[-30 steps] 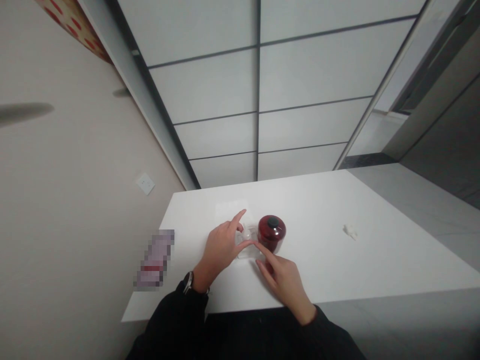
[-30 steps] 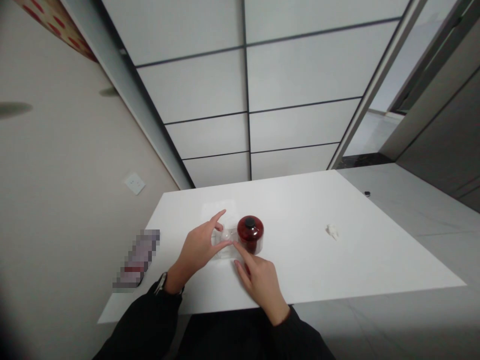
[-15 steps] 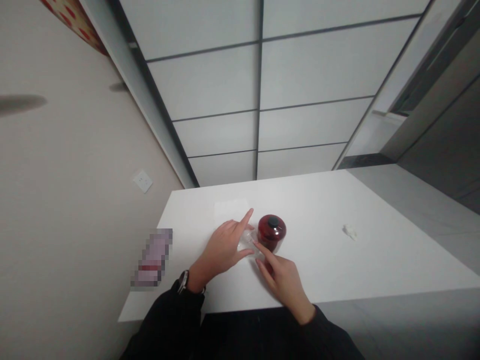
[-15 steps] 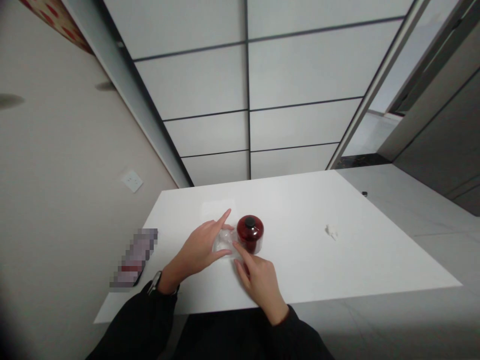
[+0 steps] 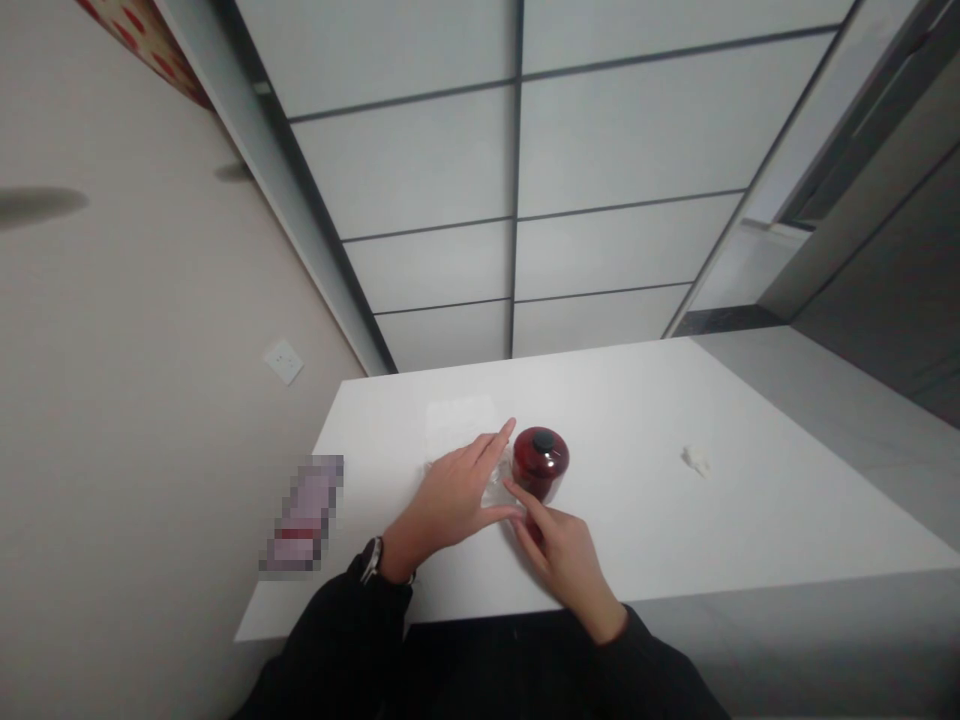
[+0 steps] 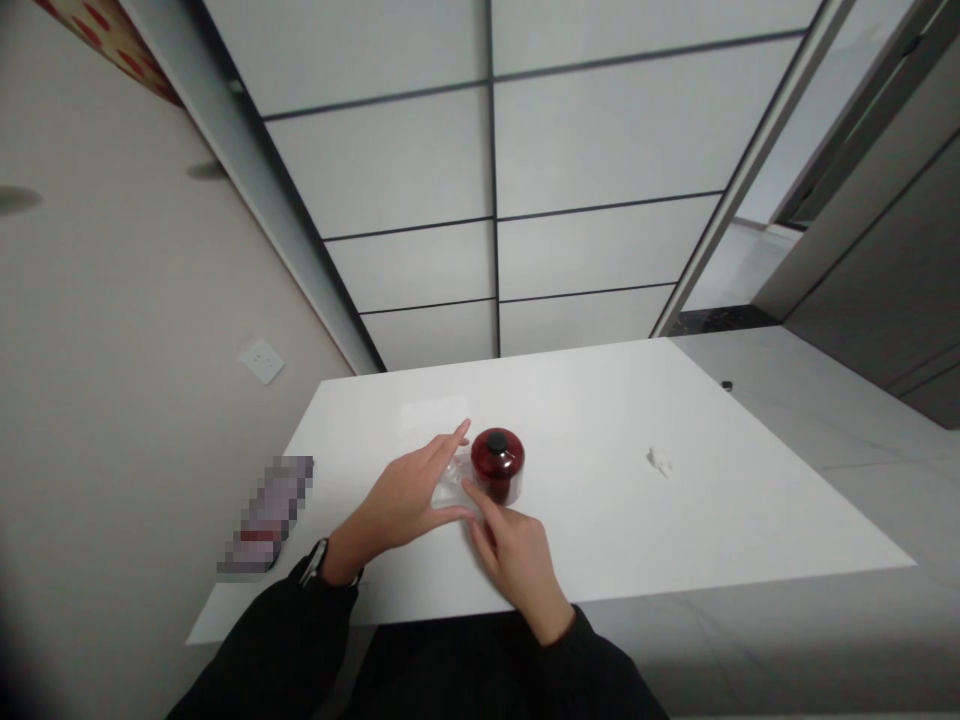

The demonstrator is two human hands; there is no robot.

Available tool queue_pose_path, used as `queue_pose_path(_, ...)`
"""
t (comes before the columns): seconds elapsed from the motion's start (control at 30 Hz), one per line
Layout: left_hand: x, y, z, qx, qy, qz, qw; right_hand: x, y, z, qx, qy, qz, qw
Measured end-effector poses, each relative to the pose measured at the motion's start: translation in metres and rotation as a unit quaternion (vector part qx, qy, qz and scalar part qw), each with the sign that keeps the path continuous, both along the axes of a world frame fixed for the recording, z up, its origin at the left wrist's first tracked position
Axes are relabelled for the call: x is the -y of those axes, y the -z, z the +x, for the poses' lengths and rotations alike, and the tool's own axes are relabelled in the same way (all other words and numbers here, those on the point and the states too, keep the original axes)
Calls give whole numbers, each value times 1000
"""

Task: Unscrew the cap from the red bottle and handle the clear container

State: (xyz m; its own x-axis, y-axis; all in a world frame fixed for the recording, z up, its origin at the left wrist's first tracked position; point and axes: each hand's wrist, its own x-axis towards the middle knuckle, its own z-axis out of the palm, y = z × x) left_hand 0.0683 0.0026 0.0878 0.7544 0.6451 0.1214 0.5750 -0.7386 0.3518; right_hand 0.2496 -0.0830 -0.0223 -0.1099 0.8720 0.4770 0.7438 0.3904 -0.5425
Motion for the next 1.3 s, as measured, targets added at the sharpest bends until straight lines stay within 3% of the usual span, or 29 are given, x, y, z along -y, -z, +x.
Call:
queue_pose_path(0.3,-6,-5,-12,-39,-124,67,989,-1,-1,-1,-10,-3,-10,1000)
queue_pose_path(0.57,0,-3,-15,-10,-80,-6,997,0,-3,0,-8,0,-9,1000)
queue_pose_path(0.77,0,2,1,-11,-33,16,999,0,-1,-1,-6,5,3,1000)
queue_pose_path(0.97,-1,3,-3,-77,-101,77,989,0,0,0,-12,-4,2,1000)
queue_pose_path(1.17,0,1,-9,-28,-39,31,998,0,0,0,-12,-5,-5,1000)
queue_pose_path(1.3,-1,4,-7,-36,-66,45,996,0,0,0,-8,0,-7,1000)
